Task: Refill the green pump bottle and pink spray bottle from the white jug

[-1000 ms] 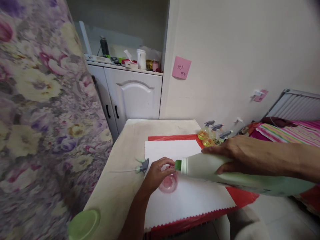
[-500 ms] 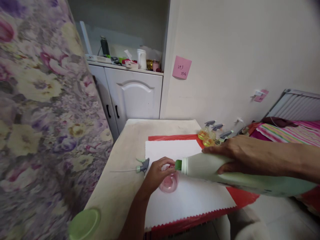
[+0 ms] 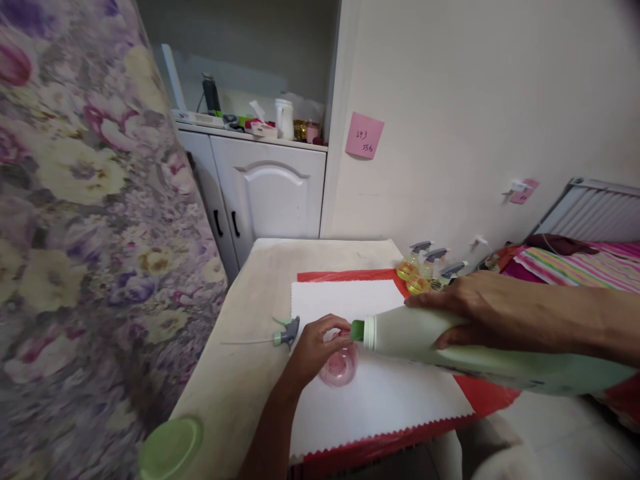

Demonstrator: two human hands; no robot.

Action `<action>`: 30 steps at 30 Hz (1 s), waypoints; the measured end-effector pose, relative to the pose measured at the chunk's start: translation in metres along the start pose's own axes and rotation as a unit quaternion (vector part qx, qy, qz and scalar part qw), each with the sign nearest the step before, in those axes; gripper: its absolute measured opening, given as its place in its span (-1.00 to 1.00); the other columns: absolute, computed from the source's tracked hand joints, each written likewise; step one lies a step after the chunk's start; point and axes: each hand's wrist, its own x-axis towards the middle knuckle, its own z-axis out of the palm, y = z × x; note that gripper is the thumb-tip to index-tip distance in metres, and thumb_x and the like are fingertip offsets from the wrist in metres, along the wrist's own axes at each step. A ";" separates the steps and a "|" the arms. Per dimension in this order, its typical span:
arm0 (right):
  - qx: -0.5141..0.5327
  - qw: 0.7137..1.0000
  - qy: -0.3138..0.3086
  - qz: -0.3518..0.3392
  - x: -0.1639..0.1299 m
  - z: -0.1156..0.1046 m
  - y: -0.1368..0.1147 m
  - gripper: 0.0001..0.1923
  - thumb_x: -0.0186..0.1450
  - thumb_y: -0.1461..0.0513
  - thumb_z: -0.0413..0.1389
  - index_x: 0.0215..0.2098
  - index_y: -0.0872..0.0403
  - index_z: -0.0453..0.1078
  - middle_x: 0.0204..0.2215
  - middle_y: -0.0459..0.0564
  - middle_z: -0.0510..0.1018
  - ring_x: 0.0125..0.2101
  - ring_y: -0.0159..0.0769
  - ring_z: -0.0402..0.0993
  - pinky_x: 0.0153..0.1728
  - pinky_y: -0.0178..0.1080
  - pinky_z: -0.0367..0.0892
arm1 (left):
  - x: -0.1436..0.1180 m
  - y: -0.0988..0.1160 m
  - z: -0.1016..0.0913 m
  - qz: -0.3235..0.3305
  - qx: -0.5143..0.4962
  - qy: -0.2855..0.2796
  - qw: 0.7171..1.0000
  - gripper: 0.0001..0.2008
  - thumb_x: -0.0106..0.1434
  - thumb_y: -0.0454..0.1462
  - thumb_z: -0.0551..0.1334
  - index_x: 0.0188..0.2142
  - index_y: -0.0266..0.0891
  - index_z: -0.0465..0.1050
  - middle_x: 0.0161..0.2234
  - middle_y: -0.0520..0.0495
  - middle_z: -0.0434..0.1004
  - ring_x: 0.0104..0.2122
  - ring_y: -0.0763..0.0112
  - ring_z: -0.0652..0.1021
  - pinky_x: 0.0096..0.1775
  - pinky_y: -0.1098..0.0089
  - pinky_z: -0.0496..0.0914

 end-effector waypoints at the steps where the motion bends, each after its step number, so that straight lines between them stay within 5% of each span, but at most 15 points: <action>1: -0.001 1.000 -0.011 0.005 0.000 0.000 -0.001 -0.61 0.29 0.12 0.11 0.07 0.01 0.39 -0.49 -0.01 0.60 -0.54 -0.25 0.50 -0.52 -0.30 0.30 | 0.000 0.000 0.000 -0.001 0.000 -0.001 1.000 -0.88 0.15 -0.25 0.29 -0.30 -0.20 0.54 -0.27 -0.05 0.57 -0.22 0.31 0.53 -0.11 0.30 0.36; 11: 0.005 0.999 -0.023 0.032 0.002 -0.010 -0.014 -0.63 0.29 0.10 0.09 0.04 -0.02 0.41 -0.46 0.01 0.62 -0.49 -0.20 0.53 -0.49 -0.26 0.32 | -0.001 0.001 0.000 0.000 0.000 -0.004 1.000 -0.88 0.16 -0.24 0.29 -0.29 -0.19 0.54 -0.27 -0.06 0.56 -0.22 0.30 0.52 -0.11 0.30 0.36; 30: -0.030 0.996 -0.069 0.050 0.003 -0.002 -0.002 -0.58 0.33 0.07 0.08 0.10 0.03 0.34 -0.40 0.05 0.60 -0.44 -0.20 0.54 -0.47 -0.27 0.32 | 0.000 0.002 -0.001 -0.007 -0.006 -0.006 1.000 -0.90 0.16 -0.29 0.30 -0.29 -0.19 0.54 -0.27 -0.04 0.54 -0.21 0.31 0.52 -0.12 0.32 0.33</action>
